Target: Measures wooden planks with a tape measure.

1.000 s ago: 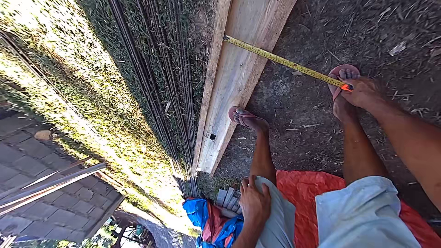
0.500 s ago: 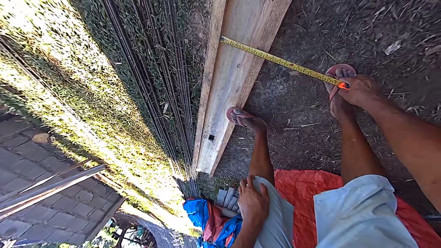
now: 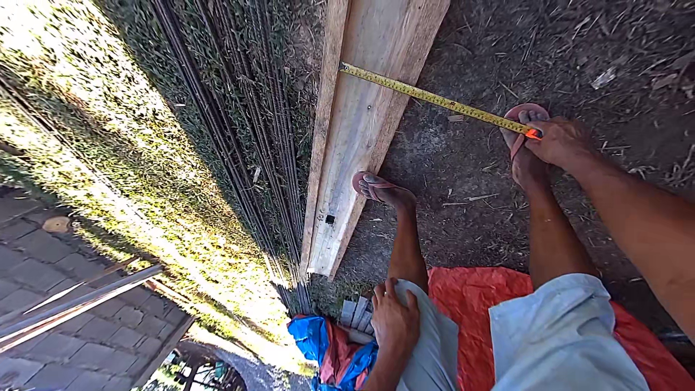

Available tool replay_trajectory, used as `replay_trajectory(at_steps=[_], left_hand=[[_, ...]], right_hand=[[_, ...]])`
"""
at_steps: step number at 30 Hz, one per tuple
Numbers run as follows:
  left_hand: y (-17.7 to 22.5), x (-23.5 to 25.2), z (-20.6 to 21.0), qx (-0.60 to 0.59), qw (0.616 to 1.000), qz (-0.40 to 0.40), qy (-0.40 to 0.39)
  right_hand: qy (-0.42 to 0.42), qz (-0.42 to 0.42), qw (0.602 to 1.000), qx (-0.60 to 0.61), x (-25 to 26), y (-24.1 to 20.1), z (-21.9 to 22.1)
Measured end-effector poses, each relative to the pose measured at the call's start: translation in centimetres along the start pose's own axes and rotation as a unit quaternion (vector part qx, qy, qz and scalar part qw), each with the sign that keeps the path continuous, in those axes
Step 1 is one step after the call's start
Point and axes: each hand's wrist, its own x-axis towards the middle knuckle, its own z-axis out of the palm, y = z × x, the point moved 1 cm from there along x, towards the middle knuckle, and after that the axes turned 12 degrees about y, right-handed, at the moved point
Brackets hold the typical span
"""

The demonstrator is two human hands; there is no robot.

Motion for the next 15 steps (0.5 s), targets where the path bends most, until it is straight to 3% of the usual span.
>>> replay_trajectory(at_steps=[15], left_hand=[[0.1, 0.0, 0.2, 0.007, 1.0, 0.001, 0.002]], right_hand=[[-0.015, 0.01, 1.0, -0.003, 0.1, 0.2, 1.0]])
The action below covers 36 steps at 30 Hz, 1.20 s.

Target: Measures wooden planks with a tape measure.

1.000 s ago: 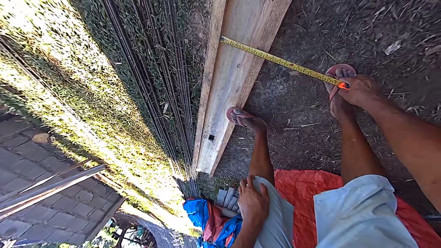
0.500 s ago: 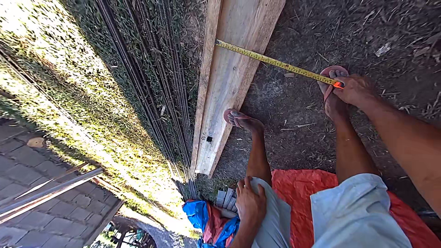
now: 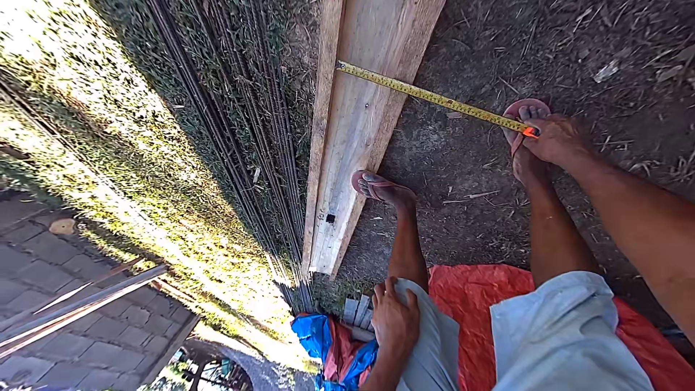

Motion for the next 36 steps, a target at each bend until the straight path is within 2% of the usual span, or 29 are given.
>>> replay_trajectory(at_steps=[36], left_hand=[[-0.3, -0.2, 0.8, -0.001, 1.0, 0.004, 0.014]], right_hand=[[0.007, 0.002, 1.0, 0.01, -0.3, 0.2, 1.2]])
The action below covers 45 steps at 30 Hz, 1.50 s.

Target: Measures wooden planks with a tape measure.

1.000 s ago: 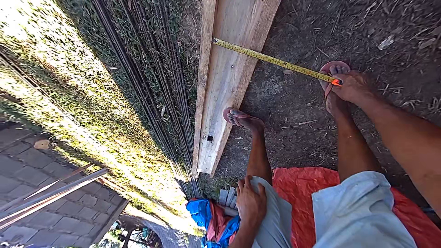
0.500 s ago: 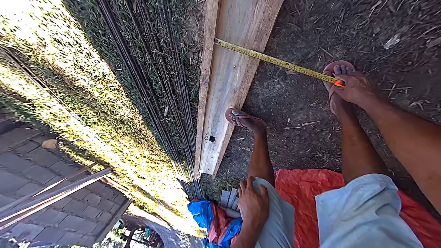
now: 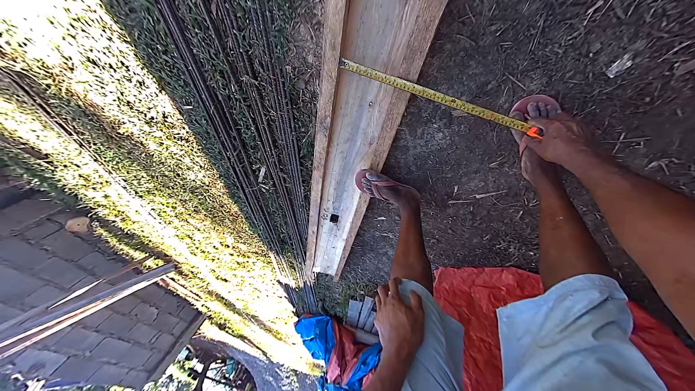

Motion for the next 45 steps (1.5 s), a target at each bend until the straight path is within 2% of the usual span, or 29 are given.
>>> replay_trajectory(at_steps=[12, 23, 33, 40, 45], left_hand=[[-0.1, -0.1, 0.1, -0.005, 1.0, 0.001, -0.003], [0.0, -0.3, 0.0, -0.039, 0.999, 0.002, -0.012], [-0.5, -0.3, 1.1, -0.077, 0.996, -0.007, -0.044], [-0.8, 0.0, 1.1, -0.087, 0.995, 0.001, -0.051], [-1.3, 0.2, 1.0, -0.088, 0.994, 0.005, -0.058]], right_hand=[[0.004, -0.006, 1.0, 0.008, -0.2, 0.1, 0.5], [0.003, -0.081, 0.997, 0.001, -3.1, 0.7, -0.2], [-0.067, -0.016, 0.994, -0.087, -6.0, -1.0, 2.3], [-0.083, -0.012, 0.992, -0.097, -6.4, -4.2, 3.8], [-0.088, -0.016, 0.991, -0.102, -6.5, -3.8, 4.4]])
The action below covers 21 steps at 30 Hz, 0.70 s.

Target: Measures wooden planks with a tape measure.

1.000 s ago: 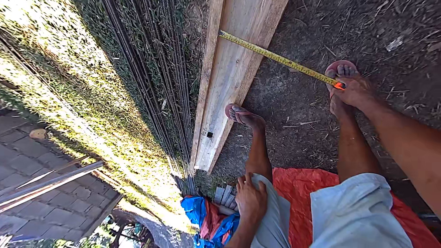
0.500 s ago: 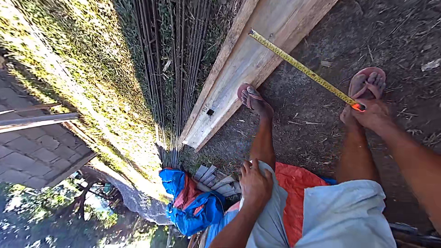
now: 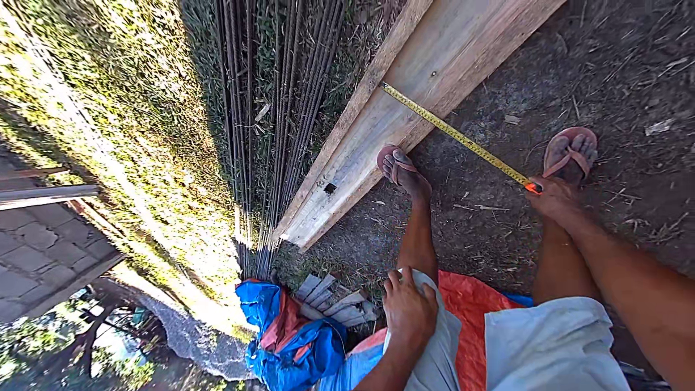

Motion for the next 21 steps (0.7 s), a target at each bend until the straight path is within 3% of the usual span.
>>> replay_trajectory(at_steps=[21], left_hand=[[0.22, 0.0, 0.17, 0.02, 1.0, 0.0, 0.005]], right_hand=[[0.011, 0.012, 0.999, 0.032, -0.29, 1.11, 0.28]])
